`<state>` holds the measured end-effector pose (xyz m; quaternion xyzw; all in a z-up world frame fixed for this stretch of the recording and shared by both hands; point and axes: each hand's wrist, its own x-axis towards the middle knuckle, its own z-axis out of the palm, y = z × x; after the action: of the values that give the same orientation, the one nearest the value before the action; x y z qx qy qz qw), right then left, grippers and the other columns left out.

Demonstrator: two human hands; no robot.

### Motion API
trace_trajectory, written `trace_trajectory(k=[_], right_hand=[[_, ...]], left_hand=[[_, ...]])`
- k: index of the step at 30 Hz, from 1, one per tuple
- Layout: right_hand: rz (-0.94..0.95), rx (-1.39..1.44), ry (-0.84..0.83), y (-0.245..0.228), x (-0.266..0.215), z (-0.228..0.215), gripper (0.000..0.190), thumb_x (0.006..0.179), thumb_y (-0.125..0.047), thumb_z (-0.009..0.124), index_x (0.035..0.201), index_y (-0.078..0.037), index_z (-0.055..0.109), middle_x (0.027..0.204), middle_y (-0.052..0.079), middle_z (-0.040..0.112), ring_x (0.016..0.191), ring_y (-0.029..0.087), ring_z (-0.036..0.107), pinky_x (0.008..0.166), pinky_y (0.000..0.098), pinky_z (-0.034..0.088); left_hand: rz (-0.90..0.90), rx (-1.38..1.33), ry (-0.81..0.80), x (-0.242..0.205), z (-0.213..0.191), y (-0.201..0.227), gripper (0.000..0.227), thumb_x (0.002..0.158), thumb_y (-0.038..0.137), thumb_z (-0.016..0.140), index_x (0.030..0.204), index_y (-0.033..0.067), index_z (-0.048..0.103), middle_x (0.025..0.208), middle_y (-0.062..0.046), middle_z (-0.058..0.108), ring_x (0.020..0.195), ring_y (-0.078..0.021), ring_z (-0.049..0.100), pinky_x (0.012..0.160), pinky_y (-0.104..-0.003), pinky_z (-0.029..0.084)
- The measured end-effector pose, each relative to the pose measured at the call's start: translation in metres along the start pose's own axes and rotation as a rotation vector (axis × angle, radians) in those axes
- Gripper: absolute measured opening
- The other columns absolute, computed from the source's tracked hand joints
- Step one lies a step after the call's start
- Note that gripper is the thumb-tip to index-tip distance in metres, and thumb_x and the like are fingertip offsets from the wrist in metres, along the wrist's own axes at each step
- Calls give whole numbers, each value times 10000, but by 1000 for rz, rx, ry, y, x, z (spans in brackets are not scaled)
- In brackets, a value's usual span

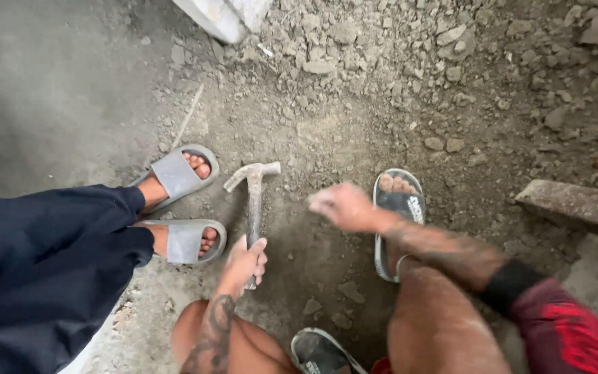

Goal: Using a claw hammer to chip away at or break a concrete floor surface.

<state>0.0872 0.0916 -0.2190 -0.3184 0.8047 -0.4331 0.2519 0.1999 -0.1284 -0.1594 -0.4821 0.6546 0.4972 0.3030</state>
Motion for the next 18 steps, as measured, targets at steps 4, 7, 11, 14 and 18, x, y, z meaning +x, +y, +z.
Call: trace_trajectory(k=[4,7,11,14,18], right_hand=[[48,7,40,-6,0,-56,200,895,-272,559,877,-110,675,754,111,691,752,321,672,721,438,516],[40,-126,17,-42,5,-113,232,935,-282,535,790,-150,659,657,19,655,650,188,660,736,333,528],[29,-333,-53,-74,21,-168,185,933,-279,541,886,-133,644,724,86,669,705,286,670,718,428,532],[98,-448,-171,-72,37,-184,212,969,-302,466,947,-138,597,740,93,645,717,302,666,731,445,536],[304,-659,-458,-113,65,-173,311,969,-351,387,960,-122,597,772,42,621,729,226,686,755,373,568]], left_hand=[[17,-134,-59,-2,8,-10,188,932,201,468,828,50,424,513,-22,422,337,-120,410,256,-268,386],[22,-213,-73,-1,10,-7,153,927,179,460,837,65,413,506,-5,408,332,-103,395,254,-256,374],[-3,-217,-142,7,-3,-9,129,921,194,471,870,87,421,515,-12,390,330,-103,375,241,-273,373],[10,-226,-156,17,0,-10,118,914,184,478,870,83,437,515,-14,397,329,-102,378,244,-273,372],[60,-240,-137,14,4,-2,130,911,176,490,847,69,450,508,-31,424,329,-97,404,235,-273,381]])
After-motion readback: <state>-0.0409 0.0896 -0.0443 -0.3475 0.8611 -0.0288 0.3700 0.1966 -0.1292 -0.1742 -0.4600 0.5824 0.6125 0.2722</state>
